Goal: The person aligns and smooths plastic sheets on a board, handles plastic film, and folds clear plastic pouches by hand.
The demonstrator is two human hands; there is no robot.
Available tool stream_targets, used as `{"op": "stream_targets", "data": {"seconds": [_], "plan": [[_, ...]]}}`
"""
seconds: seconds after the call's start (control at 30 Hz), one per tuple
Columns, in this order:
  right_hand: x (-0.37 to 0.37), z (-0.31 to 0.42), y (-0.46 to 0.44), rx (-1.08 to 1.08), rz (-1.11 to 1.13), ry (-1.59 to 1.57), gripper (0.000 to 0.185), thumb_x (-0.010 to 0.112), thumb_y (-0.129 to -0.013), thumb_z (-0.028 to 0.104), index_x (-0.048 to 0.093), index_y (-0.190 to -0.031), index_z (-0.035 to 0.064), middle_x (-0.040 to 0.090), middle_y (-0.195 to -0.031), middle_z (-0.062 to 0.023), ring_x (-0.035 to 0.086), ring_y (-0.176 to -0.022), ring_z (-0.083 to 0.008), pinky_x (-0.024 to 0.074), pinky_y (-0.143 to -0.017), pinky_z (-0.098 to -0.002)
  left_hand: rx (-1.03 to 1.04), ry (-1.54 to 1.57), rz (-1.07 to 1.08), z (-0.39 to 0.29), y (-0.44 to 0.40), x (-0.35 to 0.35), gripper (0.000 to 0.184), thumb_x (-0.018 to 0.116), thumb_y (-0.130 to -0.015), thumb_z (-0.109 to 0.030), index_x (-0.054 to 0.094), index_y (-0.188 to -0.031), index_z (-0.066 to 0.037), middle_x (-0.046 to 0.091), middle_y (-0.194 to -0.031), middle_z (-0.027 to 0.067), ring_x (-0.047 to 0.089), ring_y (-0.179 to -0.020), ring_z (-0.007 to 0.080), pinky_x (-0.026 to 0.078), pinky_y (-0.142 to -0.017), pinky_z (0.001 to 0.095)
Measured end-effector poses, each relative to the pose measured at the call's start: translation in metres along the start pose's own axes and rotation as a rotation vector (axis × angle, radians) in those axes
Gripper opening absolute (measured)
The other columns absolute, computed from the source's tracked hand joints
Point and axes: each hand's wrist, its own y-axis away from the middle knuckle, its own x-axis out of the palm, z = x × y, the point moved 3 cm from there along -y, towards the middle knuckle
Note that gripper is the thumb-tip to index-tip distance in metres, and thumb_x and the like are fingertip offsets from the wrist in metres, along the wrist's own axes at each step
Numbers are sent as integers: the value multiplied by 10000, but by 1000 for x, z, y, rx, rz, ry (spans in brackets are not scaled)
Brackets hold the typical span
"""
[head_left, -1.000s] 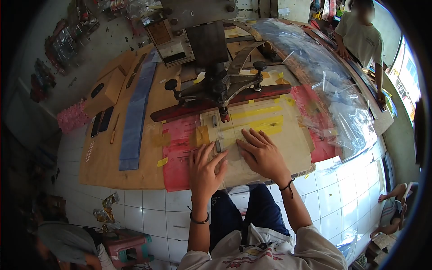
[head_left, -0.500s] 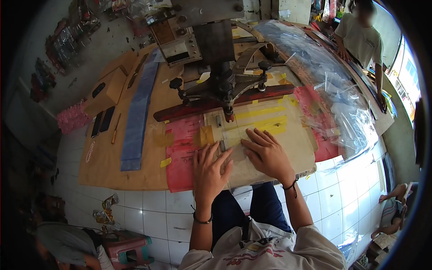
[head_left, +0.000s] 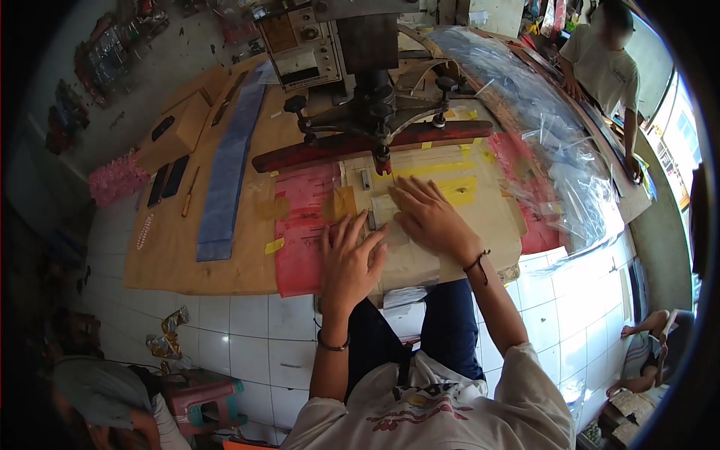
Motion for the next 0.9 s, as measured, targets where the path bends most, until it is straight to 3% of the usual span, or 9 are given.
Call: {"op": "stream_targets", "data": {"seconds": [0.13, 0.53, 0.9], "plan": [[0, -1, -4, 6, 39, -22, 511, 534, -1049, 314, 520, -1515, 106, 480, -1584, -160, 395, -1500, -361, 262, -1264, -543, -1, 11, -7, 2, -1, -1, 349, 651, -974, -296, 735, -1300, -204, 569, -1486, 127, 490, -1397, 358, 285, -1213, 610], [5, 0, 3, 82, 15, 37, 506, 506, -1062, 301, 506, -1525, 98, 484, -1578, -169, 378, -1514, -357, 248, -1264, -532, -6, 3, -9, -1, 1, -1, 377, 659, -972, -291, 715, -1339, -224, 568, -1497, 112, 477, -1413, 352, 289, -1219, 575], [1, 4, 16, 88, -13, 49, 489, 526, -1051, 303, 530, -1507, 127, 519, -1543, -170, 429, -1468, -365, 296, -1236, -542, -10, 17, -25, 0, 1, -1, 406, 680, -965, -316, 701, -1361, -227, 577, -1492, 108, 480, -1414, 349, 285, -1223, 566]]}}
